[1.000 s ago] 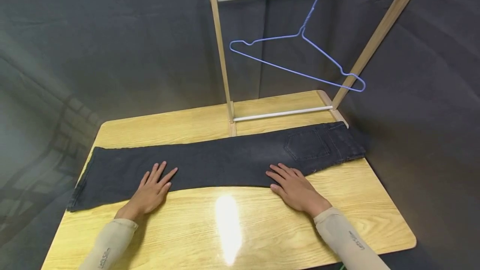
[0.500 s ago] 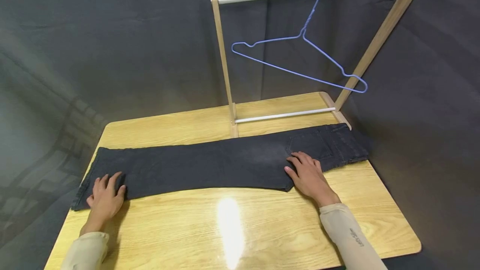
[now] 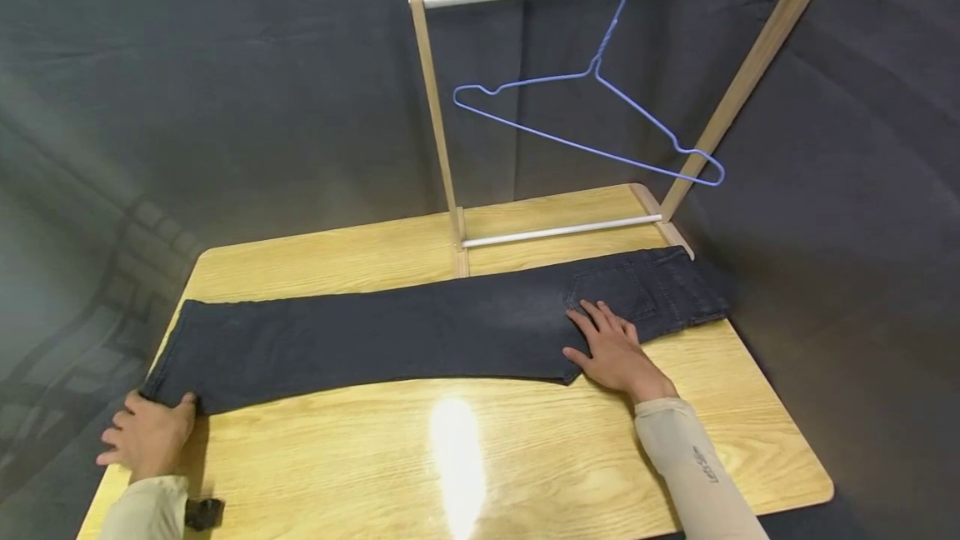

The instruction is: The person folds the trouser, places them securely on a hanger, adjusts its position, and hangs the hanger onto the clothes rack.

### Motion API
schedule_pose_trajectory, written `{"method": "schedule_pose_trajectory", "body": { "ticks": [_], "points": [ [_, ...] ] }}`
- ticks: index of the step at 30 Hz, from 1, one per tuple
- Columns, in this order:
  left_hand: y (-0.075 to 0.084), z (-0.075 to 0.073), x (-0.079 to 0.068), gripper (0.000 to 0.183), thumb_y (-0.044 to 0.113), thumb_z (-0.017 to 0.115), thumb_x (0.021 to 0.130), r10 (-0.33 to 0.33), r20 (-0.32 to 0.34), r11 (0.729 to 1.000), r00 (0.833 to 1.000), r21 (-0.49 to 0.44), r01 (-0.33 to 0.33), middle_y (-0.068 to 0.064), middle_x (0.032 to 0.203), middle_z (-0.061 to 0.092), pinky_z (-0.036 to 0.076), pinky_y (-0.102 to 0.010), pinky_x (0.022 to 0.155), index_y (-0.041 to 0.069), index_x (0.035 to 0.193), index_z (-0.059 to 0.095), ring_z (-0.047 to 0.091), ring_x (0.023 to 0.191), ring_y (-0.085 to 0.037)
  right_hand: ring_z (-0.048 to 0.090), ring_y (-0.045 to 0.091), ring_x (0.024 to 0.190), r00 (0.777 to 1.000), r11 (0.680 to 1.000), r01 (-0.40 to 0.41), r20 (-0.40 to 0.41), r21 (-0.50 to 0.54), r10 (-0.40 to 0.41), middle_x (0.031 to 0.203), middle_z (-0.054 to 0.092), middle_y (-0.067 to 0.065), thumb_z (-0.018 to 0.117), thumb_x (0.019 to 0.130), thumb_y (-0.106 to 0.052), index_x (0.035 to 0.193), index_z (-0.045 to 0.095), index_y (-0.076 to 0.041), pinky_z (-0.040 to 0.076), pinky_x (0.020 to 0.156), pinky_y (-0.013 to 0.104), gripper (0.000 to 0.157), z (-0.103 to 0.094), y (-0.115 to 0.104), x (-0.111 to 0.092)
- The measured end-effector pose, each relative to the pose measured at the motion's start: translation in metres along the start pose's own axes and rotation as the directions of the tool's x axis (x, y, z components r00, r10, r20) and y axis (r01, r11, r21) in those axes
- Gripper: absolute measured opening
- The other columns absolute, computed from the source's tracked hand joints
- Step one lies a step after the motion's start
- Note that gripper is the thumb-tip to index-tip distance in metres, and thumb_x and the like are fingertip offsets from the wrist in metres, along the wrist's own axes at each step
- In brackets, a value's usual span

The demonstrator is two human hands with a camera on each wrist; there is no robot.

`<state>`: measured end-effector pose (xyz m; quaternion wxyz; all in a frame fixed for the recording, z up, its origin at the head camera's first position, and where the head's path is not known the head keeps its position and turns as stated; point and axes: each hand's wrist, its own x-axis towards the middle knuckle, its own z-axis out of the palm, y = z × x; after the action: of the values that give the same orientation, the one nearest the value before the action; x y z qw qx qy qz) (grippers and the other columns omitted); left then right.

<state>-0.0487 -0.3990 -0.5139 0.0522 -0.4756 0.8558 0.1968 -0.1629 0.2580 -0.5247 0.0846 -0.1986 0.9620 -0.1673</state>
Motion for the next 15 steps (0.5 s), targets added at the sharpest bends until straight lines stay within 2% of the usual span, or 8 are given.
{"method": "schedule_pose_trajectory", "body": {
  "ticks": [2,4,8,11,14,15],
  "points": [
    [0.001,0.0,0.001,0.09,0.04,0.047,0.092,0.005,-0.021,0.998,1.0,-0.064,-0.006,-0.047,0.142,0.01,0.01,-0.075,0.1,-0.008,0.148,-0.005,0.01,0.131,-0.064,0.012,0.044,0.145,1.0,1.0,-0.002,-0.009,-0.003,0.002,0.158,0.018,0.018,0.051,0.094,-0.051,0.15,0.03,-0.017,0.015,0.105,0.065,0.069,0.0,0.0,0.0],
    [0.002,-0.004,0.005,0.09,0.039,0.048,0.092,-0.02,-0.009,0.992,1.0,-0.127,0.019,-0.046,0.144,0.007,0.012,-0.074,0.102,-0.007,0.148,-0.004,0.007,0.133,-0.062,0.013,0.044,0.144,1.0,1.0,-0.001,-0.018,-0.009,0.001,0.157,0.018,0.018,0.051,0.094,-0.051,0.15,0.03,-0.017,0.016,0.104,0.065,0.069,0.002,0.0,-0.001],
    [-0.005,-0.016,0.013,0.088,0.044,0.044,0.092,-0.126,0.081,0.957,0.989,-0.251,0.143,-0.04,0.15,0.001,0.016,-0.066,0.11,-0.007,0.149,0.002,0.002,0.139,-0.055,0.014,0.045,0.144,1.0,1.0,0.003,-0.02,-0.013,-0.003,0.157,0.02,0.018,0.051,0.094,-0.05,0.149,0.031,-0.017,0.017,0.103,0.064,0.068,0.004,-0.001,-0.001],
    [-0.011,-0.022,0.016,0.082,0.047,0.042,0.092,-0.152,0.108,0.937,0.982,-0.3,0.178,-0.036,0.152,0.008,0.015,-0.06,0.115,-0.005,0.149,0.016,0.008,0.141,-0.052,0.014,0.044,0.144,1.0,1.0,0.006,-0.017,-0.018,-0.006,0.157,0.019,0.018,0.051,0.094,-0.05,0.15,0.03,-0.017,0.016,0.105,0.063,0.068,0.004,-0.002,0.0],
    [-0.012,-0.023,0.017,0.074,0.047,0.045,0.092,-0.131,0.089,0.915,0.987,-0.373,0.155,-0.031,0.153,0.019,0.017,-0.054,0.117,-0.002,0.146,0.03,0.017,0.141,-0.05,0.014,0.044,0.144,1.0,1.0,0.002,-0.02,-0.021,-0.002,0.157,0.02,0.018,0.052,0.094,-0.049,0.149,0.031,-0.017,0.016,0.105,0.063,0.068,0.002,-0.001,0.0],
    [-0.011,-0.023,0.017,0.071,0.044,0.048,0.091,-0.128,0.075,0.895,0.989,-0.421,0.148,-0.03,0.151,0.024,0.019,-0.051,0.118,-0.001,0.144,0.036,0.02,0.141,-0.047,0.014,0.045,0.143,1.0,1.0,0.003,-0.02,-0.022,-0.003,0.157,0.02,0.019,0.052,0.094,-0.049,0.149,0.031,-0.017,0.016,0.105,0.063,0.068,0.002,-0.001,0.0]
  ]
}}
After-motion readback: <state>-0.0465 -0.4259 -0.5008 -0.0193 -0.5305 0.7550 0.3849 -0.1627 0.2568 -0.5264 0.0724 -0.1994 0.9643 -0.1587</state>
